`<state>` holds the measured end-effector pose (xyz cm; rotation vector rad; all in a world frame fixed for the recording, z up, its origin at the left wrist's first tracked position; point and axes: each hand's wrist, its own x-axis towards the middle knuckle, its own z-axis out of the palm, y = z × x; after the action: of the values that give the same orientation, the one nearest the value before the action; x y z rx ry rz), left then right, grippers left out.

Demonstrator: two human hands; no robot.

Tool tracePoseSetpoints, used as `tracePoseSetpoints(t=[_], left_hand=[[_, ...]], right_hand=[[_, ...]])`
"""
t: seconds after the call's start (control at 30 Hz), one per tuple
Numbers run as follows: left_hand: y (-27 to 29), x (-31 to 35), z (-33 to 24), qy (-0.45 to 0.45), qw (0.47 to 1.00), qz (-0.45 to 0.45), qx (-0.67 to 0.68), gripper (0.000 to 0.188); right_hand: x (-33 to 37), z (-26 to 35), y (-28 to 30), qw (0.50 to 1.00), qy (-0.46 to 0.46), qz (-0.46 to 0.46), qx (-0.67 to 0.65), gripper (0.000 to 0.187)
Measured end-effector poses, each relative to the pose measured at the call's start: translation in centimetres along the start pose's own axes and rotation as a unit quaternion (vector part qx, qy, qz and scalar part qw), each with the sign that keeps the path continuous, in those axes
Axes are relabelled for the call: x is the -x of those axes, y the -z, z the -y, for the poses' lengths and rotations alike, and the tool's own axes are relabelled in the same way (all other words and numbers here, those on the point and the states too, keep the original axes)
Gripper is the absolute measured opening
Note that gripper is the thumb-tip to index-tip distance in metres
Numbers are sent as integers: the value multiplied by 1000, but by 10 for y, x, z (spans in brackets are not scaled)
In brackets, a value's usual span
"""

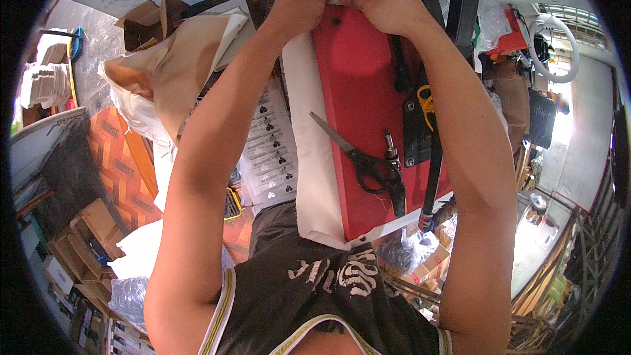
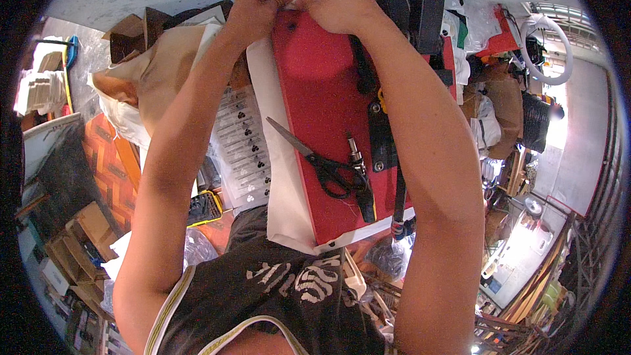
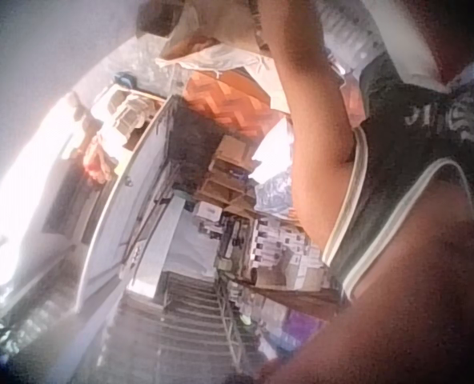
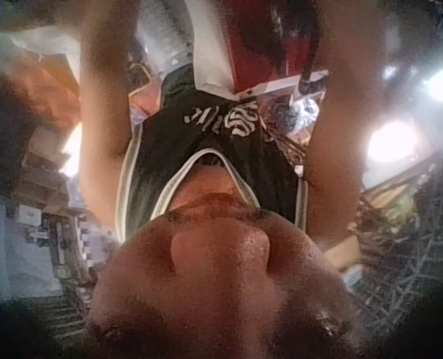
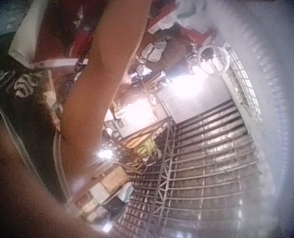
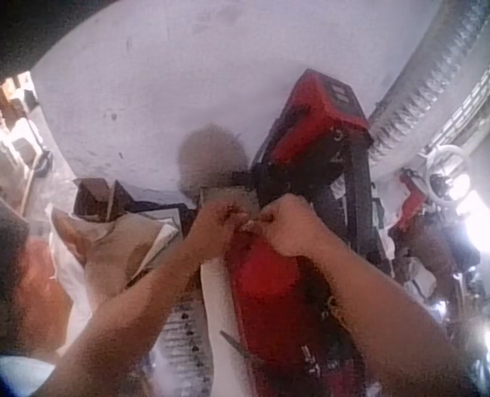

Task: The person assembles a tote bag by attaching grommets to a red and white fabric panel. They use scissors to trim excess material, a punch tool to create holes, and a manual press to secure metal grommets at the corners and along the edges.

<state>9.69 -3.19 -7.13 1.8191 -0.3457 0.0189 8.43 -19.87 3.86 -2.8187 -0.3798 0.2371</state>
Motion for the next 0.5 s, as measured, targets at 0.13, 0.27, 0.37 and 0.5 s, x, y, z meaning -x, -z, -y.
tracePoseSetpoints(t=[0.13,0.27,0.37,0.5], left_hand=[[-5,0,6,-14,1000,-21,9,13],[-5,1,8,31,999,-14,39,13],[1,-2,21,19,998,2,52,13],[1,-2,32,-34,999,-5,38,14]], right_hand=[[0,1,-2,1000,-10,-4,15,31],[1,6,2,1000,-29,5,10,22],[7,17,14,998,-43,14,-38,22],[0,8,1,999,-30,-9,-14,25]])
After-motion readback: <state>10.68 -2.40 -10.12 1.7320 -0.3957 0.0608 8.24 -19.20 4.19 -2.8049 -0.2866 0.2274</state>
